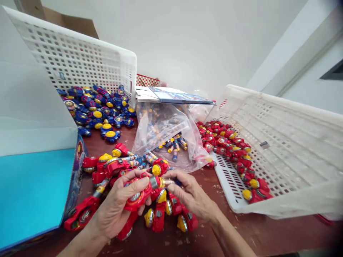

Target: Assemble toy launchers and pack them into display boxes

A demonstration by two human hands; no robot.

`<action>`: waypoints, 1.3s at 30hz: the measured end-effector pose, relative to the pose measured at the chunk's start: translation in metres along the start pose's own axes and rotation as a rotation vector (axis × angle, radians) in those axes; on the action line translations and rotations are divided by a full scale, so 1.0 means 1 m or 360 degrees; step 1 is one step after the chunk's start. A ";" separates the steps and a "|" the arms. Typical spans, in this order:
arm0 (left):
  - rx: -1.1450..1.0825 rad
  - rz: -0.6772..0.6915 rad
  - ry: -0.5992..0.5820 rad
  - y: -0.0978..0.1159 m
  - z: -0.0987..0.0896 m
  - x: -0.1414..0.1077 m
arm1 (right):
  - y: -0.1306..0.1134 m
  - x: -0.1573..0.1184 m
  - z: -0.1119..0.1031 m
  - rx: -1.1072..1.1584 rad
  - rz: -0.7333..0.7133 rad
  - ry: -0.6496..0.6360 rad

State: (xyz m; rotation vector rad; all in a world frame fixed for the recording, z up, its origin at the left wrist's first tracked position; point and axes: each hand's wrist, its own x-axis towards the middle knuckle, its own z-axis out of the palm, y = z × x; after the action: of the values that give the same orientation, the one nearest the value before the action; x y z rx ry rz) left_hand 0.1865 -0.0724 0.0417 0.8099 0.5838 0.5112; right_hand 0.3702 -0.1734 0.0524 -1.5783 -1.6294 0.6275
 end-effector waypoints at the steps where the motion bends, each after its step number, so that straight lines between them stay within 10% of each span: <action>1: 0.0030 -0.0018 -0.0026 -0.001 -0.001 0.000 | -0.007 -0.005 0.002 0.0042 -0.0039 0.0017; 13: 0.0795 0.0116 -0.0292 0.017 0.002 -0.004 | -0.020 -0.025 0.006 -0.0086 -0.0234 0.0055; 18: 0.1399 0.0586 -0.0331 0.009 0.010 -0.017 | -0.008 -0.030 0.004 0.0432 0.0193 -0.0057; 23: 0.1952 0.1106 -0.0616 -0.004 0.011 -0.026 | 0.012 -0.032 -0.001 0.1132 0.0768 -0.0629; 30: 0.1378 0.0578 -0.0095 0.007 -0.006 -0.008 | -0.005 -0.025 0.003 0.0522 0.0286 -0.0116; 36: 0.1694 0.1137 -0.0337 0.005 -0.006 -0.008 | 0.011 -0.023 0.006 0.1279 0.0736 -0.0317; 39: 0.1636 0.1000 -0.0192 0.005 -0.007 -0.003 | 0.011 -0.022 0.000 0.1110 0.0559 -0.0237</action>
State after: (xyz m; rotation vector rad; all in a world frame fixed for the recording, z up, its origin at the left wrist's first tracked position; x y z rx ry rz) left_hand 0.1787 -0.0682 0.0429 2.0243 0.4524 0.7252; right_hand 0.3760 -0.1940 0.0396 -1.3006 -1.0452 1.3557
